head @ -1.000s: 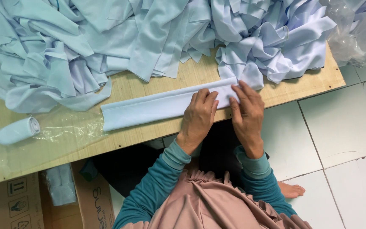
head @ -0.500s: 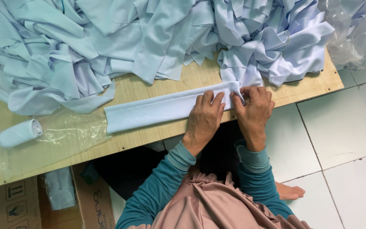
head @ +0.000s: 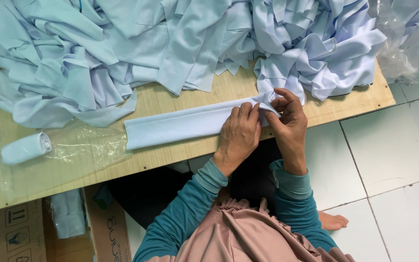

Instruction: The person folds light blue garments on a wooden table, then places each folded item into a clear plastic bag. The person repeats this process for multiple garments, stacking the packaged items into a cardboard box.

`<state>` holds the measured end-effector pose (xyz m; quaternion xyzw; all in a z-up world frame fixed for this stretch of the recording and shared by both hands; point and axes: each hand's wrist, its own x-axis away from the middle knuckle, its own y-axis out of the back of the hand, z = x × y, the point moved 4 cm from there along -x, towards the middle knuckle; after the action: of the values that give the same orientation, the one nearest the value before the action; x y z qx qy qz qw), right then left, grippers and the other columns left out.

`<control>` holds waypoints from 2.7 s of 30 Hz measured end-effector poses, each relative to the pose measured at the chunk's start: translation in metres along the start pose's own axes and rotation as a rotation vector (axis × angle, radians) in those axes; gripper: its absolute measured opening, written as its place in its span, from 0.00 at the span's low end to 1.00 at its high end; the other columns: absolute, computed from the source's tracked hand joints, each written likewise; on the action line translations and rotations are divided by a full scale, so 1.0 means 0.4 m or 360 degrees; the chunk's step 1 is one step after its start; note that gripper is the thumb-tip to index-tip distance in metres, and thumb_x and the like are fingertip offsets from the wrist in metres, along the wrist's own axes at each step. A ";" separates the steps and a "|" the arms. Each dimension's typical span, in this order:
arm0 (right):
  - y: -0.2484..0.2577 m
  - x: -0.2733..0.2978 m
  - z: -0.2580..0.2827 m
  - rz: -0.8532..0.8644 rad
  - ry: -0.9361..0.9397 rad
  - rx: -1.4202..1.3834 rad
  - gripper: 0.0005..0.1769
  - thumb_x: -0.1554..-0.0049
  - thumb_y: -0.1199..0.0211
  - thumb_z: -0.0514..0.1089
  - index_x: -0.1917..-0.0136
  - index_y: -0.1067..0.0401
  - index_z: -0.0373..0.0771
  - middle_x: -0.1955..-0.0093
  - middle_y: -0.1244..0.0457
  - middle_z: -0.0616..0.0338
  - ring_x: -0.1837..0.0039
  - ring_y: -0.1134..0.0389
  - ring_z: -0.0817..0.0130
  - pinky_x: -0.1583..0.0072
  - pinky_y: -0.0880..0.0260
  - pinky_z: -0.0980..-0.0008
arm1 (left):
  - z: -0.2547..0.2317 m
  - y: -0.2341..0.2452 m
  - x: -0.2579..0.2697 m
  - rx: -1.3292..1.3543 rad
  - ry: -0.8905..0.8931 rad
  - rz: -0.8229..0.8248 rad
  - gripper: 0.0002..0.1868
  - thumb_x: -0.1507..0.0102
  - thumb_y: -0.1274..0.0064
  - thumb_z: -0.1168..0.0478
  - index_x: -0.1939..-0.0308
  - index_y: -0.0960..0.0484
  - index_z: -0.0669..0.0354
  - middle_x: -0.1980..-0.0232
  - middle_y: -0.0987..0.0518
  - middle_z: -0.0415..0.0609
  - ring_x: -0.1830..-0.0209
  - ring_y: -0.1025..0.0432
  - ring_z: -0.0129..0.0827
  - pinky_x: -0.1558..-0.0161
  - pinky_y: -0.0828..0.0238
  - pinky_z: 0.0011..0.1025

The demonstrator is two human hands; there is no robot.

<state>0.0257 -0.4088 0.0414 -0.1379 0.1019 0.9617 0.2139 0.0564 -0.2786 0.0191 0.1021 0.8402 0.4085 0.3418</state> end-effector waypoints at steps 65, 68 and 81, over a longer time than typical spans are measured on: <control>-0.114 0.119 -0.001 -0.0034 0.0525 0.1008 0.22 0.45 0.29 0.37 0.36 0.25 0.44 0.43 0.37 0.66 0.37 0.40 0.67 0.39 0.48 0.64 | 0.145 0.031 -0.006 0.1361 0.0763 -0.0168 0.18 0.30 0.49 0.54 0.43 0.17 0.62 0.50 0.23 0.53 0.63 0.22 0.35 0.66 0.22 0.30; -0.120 0.122 0.001 -0.0024 0.0572 0.0978 0.22 0.44 0.32 0.35 0.36 0.24 0.45 0.45 0.38 0.66 0.40 0.40 0.68 0.39 0.47 0.65 | 0.155 0.030 0.000 0.1540 0.0868 -0.0281 0.17 0.31 0.45 0.56 0.42 0.18 0.59 0.52 0.22 0.51 0.65 0.23 0.28 0.71 0.23 0.23; -0.157 0.129 0.030 0.0063 0.0812 0.1359 0.24 0.41 0.37 0.35 0.33 0.23 0.52 0.48 0.39 0.68 0.53 0.40 0.72 0.41 0.45 0.64 | 0.146 0.034 0.014 0.2259 0.0985 -0.0786 0.17 0.31 0.53 0.70 0.38 0.25 0.63 0.56 0.37 0.41 0.68 0.41 0.16 0.77 0.39 0.15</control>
<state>0.0058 -0.3303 0.0281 -0.2670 0.5385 0.7735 0.2011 0.0892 -0.2312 0.0014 -0.0115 0.9538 -0.2989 0.0281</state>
